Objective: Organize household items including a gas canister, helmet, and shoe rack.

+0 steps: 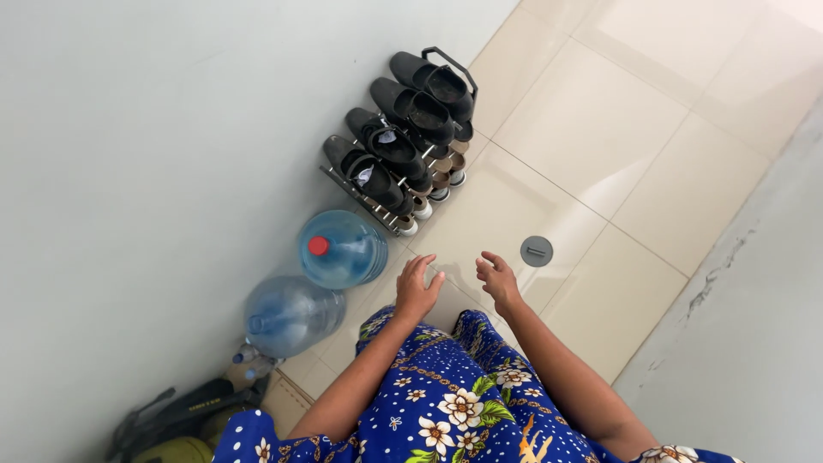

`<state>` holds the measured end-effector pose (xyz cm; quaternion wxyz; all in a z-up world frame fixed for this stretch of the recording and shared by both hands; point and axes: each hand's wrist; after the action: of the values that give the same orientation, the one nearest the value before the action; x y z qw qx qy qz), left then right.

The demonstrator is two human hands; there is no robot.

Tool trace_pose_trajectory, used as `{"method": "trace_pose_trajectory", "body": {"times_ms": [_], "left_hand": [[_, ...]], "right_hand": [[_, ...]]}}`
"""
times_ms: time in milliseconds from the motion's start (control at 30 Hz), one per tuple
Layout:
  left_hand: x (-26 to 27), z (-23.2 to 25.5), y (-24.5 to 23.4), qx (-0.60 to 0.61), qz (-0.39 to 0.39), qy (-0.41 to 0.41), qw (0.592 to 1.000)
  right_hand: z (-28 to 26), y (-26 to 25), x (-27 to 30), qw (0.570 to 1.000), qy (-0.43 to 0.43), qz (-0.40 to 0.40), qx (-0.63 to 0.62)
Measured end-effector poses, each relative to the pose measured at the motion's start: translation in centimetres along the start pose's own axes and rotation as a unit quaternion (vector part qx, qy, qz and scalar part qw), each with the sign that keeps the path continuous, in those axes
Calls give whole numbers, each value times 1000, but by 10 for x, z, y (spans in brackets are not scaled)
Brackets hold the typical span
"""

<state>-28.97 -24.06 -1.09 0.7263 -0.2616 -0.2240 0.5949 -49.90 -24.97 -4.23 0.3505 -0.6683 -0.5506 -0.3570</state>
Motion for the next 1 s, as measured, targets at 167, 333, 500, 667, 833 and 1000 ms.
{"method": "trace_pose_trajectory", "body": {"times_ms": [167, 333, 500, 667, 833, 1000], "left_hand": [[-8, 12, 15, 22, -15, -51, 998], [-26, 0, 11, 13, -9, -69, 997], [-60, -14, 4, 28, 21, -99, 994], [-112, -42, 13, 11, 53, -102, 993], [-152, -55, 7, 15, 72, -121, 990], [-174, -68, -9, 5, 91, -133, 987]], "right_hand": [[-18, -14, -13, 1000, 6, -10, 23], [-30, -12, -35, 999, 21, -19, 26], [-54, -11, -52, 999, 21, -17, 41], [-104, -8, -72, 996, 30, -18, 77], [-152, 14, -89, 993, 35, -11, 116], [-191, 45, -104, 990, 2, -24, 138]]}}
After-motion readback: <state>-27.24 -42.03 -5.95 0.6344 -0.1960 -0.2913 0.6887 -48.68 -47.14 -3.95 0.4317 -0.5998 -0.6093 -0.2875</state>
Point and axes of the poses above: each hand's wrist, its own x-axis away from the middle knuckle, its own y-axis out of the palm, z = x × y, and after that the axes turned 12 degrees about y, right-handed
